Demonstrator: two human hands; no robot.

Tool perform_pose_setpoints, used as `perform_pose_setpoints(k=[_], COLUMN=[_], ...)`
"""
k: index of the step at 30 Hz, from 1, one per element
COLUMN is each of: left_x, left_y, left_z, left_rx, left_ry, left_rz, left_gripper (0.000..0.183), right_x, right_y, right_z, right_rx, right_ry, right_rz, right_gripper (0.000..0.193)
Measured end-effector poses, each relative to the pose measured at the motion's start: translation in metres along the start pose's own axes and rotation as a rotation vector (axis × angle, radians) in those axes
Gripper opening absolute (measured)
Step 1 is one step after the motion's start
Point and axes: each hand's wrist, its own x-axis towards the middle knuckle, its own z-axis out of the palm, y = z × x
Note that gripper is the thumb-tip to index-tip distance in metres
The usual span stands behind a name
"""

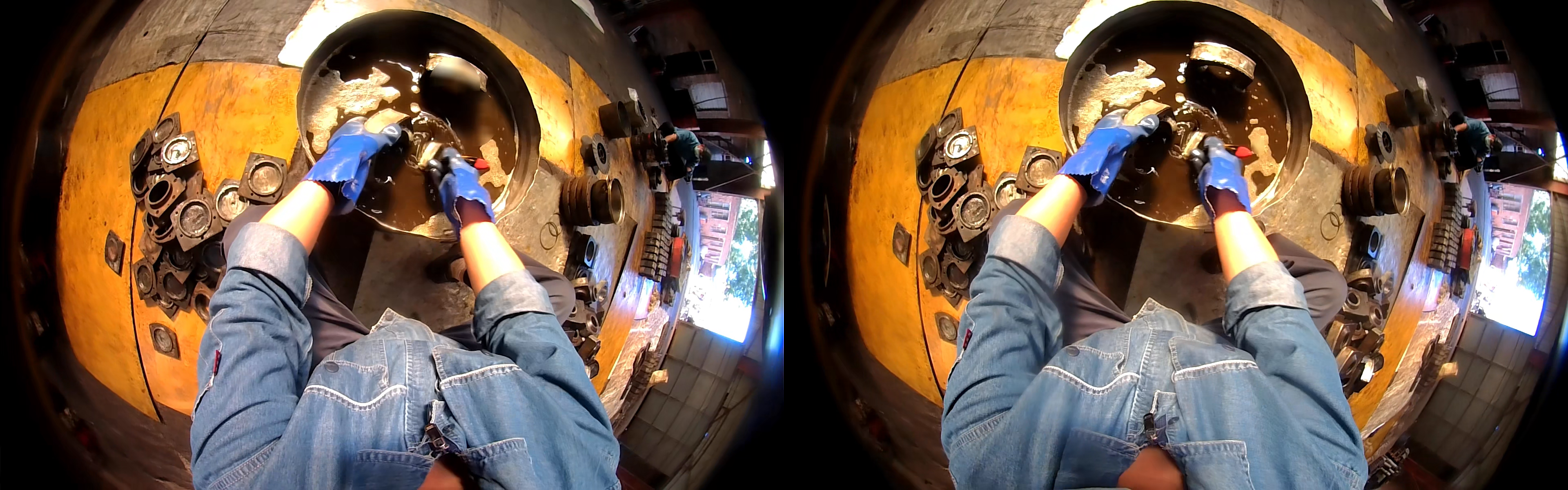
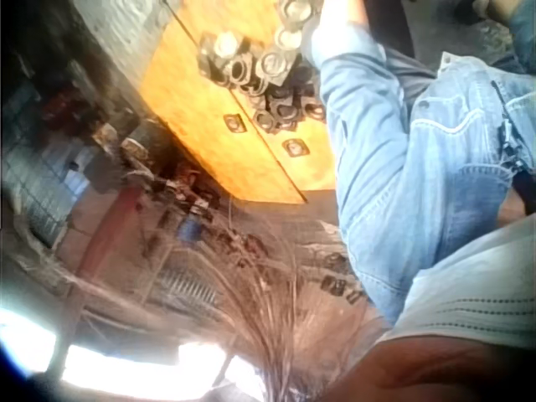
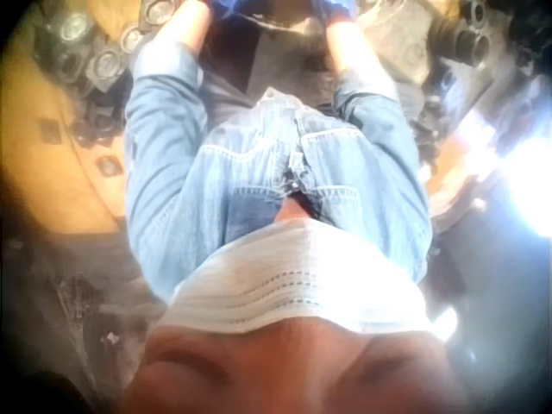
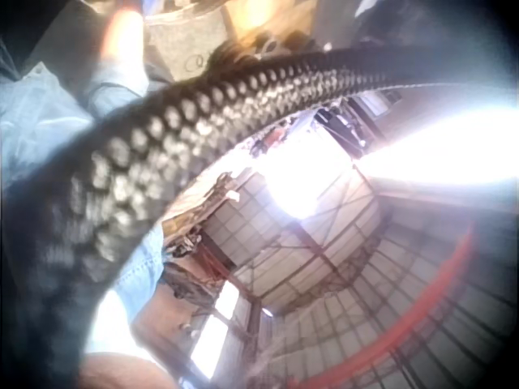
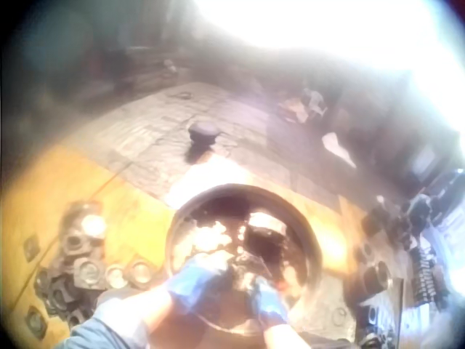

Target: The person cleans a metal part in a bucket of liquid using a brush while sitting on the floor.

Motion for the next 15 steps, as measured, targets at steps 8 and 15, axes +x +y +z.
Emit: perform_pose_setpoints(k=[8,15], left_x=[0.019,0.017], left_y=[0.015,0.008], left_z=[0.003,0.019], left_rx=[1.008,1.199], left_ry=[0.247,0.254], left_rz=[-0.287,-0.268], left_gripper=[0.079,0.062], right_x=[-0.05,-0.068], right_y=[0.017,-0.033], right_z=[0.01,-0.013], right_rx=[-0.44,-0.09], right_ry=[-0.322,-0.393], right_rz=[-0.149,-0.042], right_gripper=[0.018,0.024])
